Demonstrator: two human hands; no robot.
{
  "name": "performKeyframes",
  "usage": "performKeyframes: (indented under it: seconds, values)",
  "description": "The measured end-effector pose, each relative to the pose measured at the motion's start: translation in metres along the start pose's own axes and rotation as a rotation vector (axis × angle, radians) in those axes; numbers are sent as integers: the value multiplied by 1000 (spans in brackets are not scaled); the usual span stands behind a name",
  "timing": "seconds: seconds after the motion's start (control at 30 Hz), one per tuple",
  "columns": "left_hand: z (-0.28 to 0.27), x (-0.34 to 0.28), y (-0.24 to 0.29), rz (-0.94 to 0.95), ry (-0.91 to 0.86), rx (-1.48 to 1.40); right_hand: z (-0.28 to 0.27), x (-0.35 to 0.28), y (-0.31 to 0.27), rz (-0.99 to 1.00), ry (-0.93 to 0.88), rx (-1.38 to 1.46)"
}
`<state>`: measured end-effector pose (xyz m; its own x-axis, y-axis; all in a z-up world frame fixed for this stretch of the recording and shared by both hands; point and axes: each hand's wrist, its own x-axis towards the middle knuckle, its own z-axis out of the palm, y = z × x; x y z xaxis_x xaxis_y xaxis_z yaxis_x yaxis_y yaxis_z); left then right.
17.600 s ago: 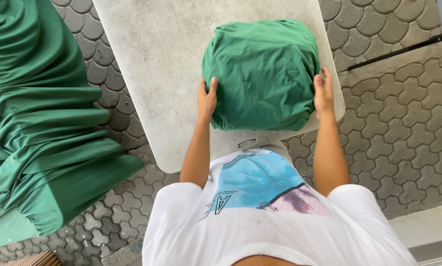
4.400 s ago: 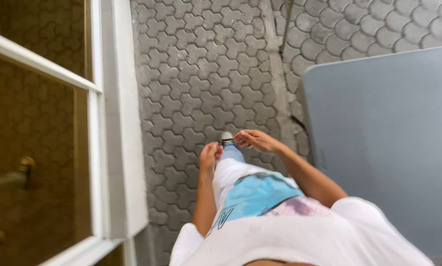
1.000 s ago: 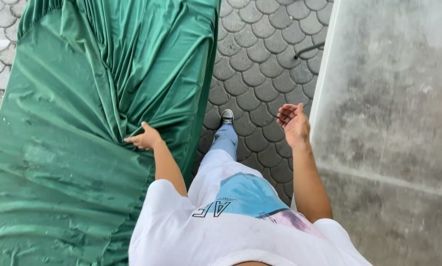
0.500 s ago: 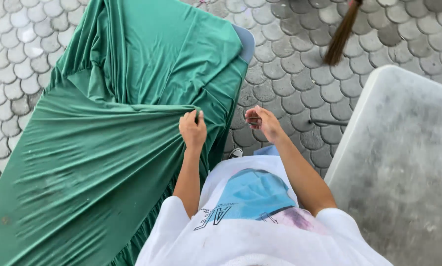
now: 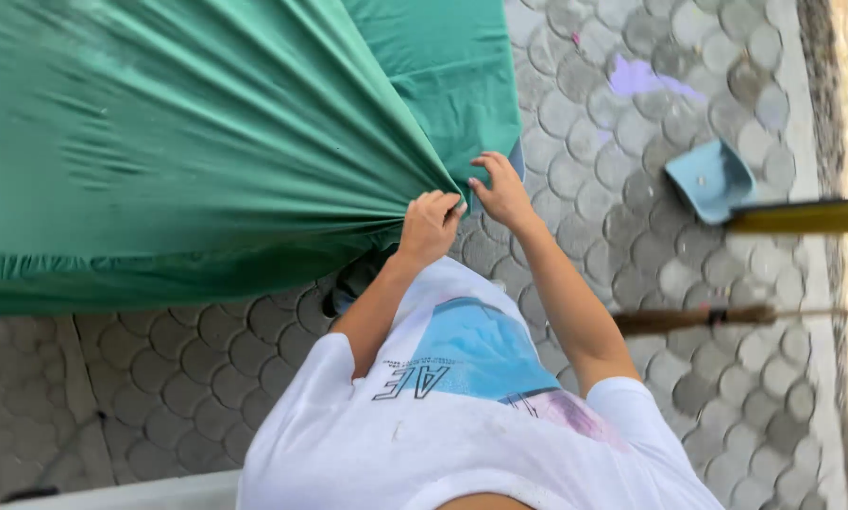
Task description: Folding green tablecloths or linens on a white plastic table outdoors.
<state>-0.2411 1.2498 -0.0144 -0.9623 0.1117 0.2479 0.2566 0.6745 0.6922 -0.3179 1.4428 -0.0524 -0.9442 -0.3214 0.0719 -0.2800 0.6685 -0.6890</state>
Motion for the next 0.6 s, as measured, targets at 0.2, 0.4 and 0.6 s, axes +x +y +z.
performKeyframes:
  seconds: [0.2,0.4,0.6]
  values:
    - [19,11,50,-285,263,-59,-33,91,26,-311,-278,-155]
    - [74,36,42,-541,435,-3,20,199,56,-350,-567,-427]
    - [52,69,84,-671,576,36,17,247,38,-396,-714,-569]
